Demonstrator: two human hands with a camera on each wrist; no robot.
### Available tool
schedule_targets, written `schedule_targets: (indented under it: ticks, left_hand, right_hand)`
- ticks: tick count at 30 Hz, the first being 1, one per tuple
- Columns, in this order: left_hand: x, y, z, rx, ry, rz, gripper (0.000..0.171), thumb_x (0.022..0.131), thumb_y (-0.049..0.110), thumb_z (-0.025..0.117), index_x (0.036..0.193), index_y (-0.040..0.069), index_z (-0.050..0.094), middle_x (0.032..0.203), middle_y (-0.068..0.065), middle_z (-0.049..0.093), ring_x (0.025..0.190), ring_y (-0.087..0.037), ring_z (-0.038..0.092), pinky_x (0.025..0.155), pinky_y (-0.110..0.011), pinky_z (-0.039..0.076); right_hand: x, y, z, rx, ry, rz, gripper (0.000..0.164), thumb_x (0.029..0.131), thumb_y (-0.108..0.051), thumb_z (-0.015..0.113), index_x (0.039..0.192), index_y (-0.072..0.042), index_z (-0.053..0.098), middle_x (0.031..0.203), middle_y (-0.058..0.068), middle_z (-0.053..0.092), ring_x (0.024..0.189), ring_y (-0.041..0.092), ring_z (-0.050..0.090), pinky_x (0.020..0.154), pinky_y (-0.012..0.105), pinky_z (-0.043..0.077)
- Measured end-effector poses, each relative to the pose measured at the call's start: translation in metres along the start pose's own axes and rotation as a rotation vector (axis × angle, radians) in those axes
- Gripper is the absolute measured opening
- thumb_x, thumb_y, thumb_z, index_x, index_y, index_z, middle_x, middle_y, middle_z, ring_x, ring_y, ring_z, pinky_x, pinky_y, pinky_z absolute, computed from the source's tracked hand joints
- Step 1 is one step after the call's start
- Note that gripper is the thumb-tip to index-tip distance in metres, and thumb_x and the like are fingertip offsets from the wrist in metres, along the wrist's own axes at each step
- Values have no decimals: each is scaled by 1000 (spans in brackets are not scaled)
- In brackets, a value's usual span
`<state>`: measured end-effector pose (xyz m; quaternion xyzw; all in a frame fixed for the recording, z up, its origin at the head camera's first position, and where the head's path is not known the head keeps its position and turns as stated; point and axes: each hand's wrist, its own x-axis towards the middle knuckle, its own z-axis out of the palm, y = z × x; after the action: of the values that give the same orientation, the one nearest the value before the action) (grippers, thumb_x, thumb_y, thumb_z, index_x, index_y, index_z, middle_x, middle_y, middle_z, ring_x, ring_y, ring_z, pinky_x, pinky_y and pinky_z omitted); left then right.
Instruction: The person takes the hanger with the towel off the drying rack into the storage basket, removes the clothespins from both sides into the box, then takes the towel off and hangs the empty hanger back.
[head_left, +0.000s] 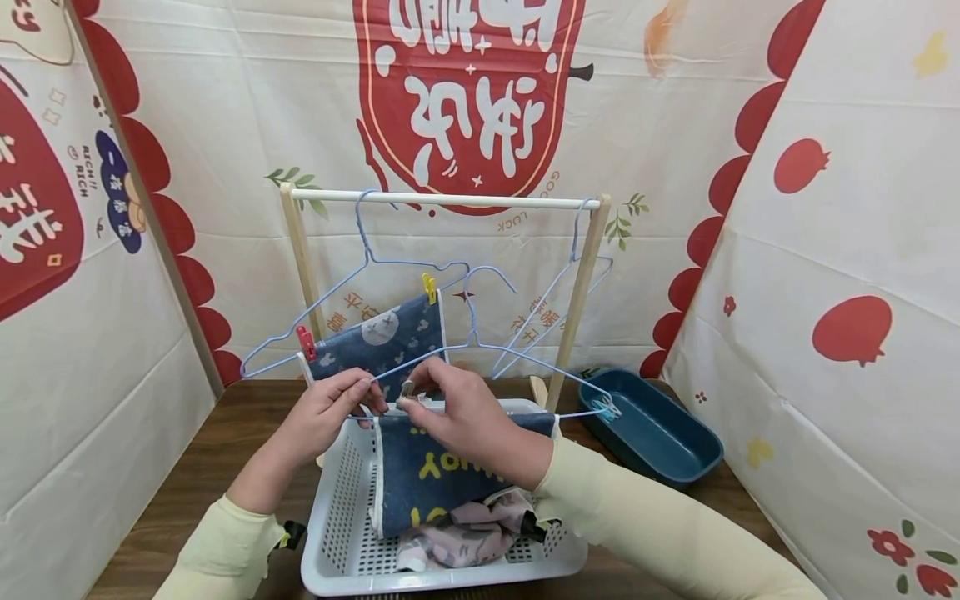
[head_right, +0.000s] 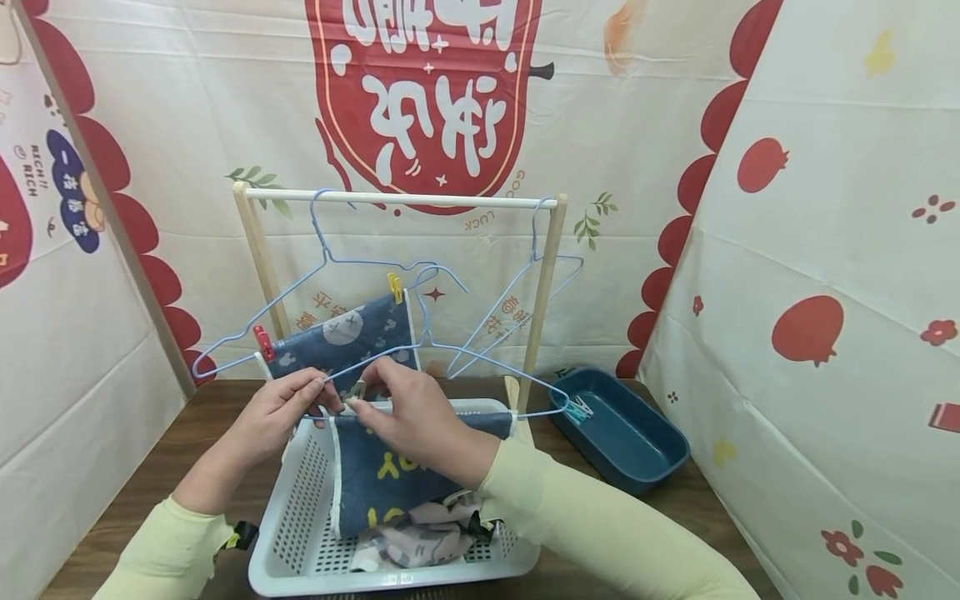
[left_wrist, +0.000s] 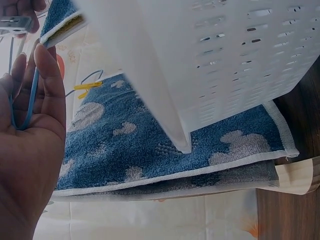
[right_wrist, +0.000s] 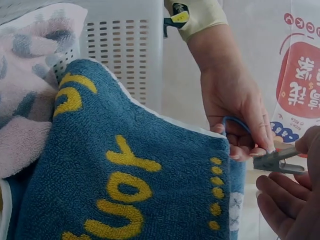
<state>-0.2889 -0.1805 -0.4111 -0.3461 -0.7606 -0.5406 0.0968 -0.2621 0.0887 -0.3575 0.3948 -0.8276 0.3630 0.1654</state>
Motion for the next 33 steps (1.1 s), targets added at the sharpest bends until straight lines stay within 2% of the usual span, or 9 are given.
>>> schedule_targets:
  ticks: [3,10,13,18,27,33]
  left_hand:
    - [-1,0,0,-4,1,1,25,118,6,48,112,6,72,101,-9,76,91,-26,76,74,-36,66]
    - [-1,-1,-1,-12,-4,5,25,118,6,48,113,6,72,101,-10,76,91,-26,76,73,-37,67]
    - [-2,-1,-2,-10,-3,-3,25,118,7,48,113,7,72,101,-10,76,91,-26,76,74,-38,67]
    - [-2,-1,-3,-9,0,-15,25,119,7,48,113,6,72,101,-10,77,92,-26,76,74,-40,67]
    - [-2,-2,-3,-11,0,-21,24,118,8,49,114,2,72,103,-9,77,93,-27,76,75,-37,67]
    - [-2,-2,-3,-9,2,-12,24,118,7,49,114,4,72,103,-9,77,94,-27,76,75,-39,67]
  right_hand:
    - [-1,-1,-2,28,-4,25,23,104,-16,79,119,-11,62,110,2,74,104,18,76,89,37,65]
    - [-7,1,-2,51,-39,17,21,106,-16,77,121,-11,64,97,-5,73,83,4,67,68,26,59]
    - [-9,1,-5,41,-37,9,22,105,-16,78,123,-9,66,96,-4,72,79,3,64,67,25,58]
    - [-11,-1,-13,29,-33,-4,23,105,-16,78,125,-11,69,100,-5,72,85,3,67,69,26,59]
    - [-18,-3,-40,-19,14,-32,30,101,-10,81,129,-6,70,103,-2,72,86,5,69,67,26,58]
    - [-22,-2,-72,-28,87,-70,35,99,-2,80,133,-3,70,105,2,72,87,11,70,69,27,61]
